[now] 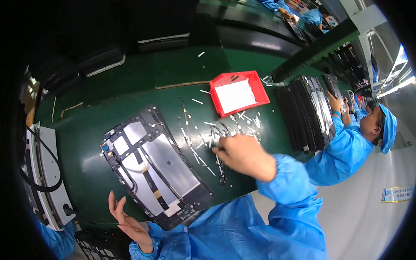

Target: The person assembles tablet components by picking up adhesive strips and ribbon cables, peeling off their protective backings, and attaching them onto tablet chassis by hand before stacking the units.

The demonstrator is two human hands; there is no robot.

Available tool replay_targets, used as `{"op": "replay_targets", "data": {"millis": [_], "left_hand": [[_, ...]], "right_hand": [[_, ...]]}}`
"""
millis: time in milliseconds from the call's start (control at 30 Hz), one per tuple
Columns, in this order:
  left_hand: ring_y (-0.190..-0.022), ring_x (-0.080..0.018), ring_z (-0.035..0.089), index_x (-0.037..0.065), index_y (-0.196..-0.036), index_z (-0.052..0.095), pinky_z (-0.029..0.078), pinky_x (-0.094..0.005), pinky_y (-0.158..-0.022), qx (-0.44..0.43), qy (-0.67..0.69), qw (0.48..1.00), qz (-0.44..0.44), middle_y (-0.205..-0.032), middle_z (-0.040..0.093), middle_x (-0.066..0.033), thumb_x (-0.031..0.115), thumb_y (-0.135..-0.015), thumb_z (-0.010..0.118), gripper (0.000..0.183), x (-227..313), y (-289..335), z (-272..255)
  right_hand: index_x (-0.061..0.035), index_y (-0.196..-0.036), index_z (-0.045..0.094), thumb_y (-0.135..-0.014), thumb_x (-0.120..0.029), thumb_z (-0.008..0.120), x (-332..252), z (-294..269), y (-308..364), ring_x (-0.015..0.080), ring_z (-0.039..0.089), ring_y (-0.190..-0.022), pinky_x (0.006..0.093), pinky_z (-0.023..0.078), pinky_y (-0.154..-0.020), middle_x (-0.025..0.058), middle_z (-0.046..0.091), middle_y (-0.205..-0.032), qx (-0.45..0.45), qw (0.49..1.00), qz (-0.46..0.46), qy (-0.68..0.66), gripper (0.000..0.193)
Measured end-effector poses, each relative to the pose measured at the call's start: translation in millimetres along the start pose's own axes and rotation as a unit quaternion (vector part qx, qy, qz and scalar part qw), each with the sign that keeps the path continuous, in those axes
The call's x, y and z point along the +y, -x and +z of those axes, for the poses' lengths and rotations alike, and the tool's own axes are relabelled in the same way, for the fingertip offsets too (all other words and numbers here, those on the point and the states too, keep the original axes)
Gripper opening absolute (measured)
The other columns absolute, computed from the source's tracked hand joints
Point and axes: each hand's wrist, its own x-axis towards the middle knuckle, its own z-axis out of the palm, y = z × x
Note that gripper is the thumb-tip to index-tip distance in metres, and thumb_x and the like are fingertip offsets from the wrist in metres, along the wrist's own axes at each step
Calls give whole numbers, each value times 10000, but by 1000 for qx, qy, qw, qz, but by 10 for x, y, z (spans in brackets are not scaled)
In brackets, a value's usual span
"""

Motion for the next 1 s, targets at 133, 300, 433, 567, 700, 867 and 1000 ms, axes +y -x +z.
{"op": "replay_targets", "data": {"millis": [133,300,433,567,700,867,1000], "left_hand": [[-1312,-277,305,22,-1193,519,199,-398,-1095,-27,-26,999,28,-1417,303,-183,424,-988,135,593,111,37,39],[-1315,-315,310,13,-1149,532,205,-430,-1101,-33,-77,995,48,-1418,303,-206,339,-972,318,428,224,126,53],[-1271,-341,347,1,-1075,561,240,-430,-1067,-15,-34,999,34,-1361,330,-235,318,-905,513,363,364,195,135],[-1076,-273,506,-22,-1100,564,401,-352,-890,-110,51,989,83,-1239,463,-220,197,-877,547,313,512,202,189],[-815,-139,591,-62,-1209,494,460,-250,-771,-315,261,902,-139,-1041,617,-164,44,-887,524,340,761,86,406],[-720,-88,569,-46,-1153,537,465,-222,-667,-425,346,795,-261,-958,649,-128,96,-926,526,269,774,127,546],[-617,-67,538,-34,-891,632,425,-196,-575,-453,325,779,-287,-759,646,-87,146,-954,494,235,687,162,437]], "right_hand": [[-16,-776,659,-780,-267,604,-32,449,83,382,618,-627,446,510,-607,204,623,-669,-23,999,27,38,257],[6,-708,639,-750,-259,612,-51,511,26,387,619,-636,448,512,-615,227,604,-643,-57,997,22,42,269],[42,-692,597,-748,-188,580,151,453,31,352,586,-595,409,472,-581,216,585,-634,-53,995,-11,-86,237],[35,-710,564,-777,-55,544,354,215,142,69,462,-556,262,379,-509,61,515,-582,-118,917,-35,-378,114],[25,-781,602,-773,-30,549,78,0,369,42,496,-609,231,414,-563,22,561,-595,-45,862,-44,-503,77],[-11,-737,606,-746,-24,598,-401,-110,665,113,553,-485,205,406,-431,36,588,-592,83,883,-137,-442,18],[7,-892,660,-790,-82,695,-500,44,762,142,597,-540,233,448,-470,96,651,-697,59,864,-161,-473,139]]}}
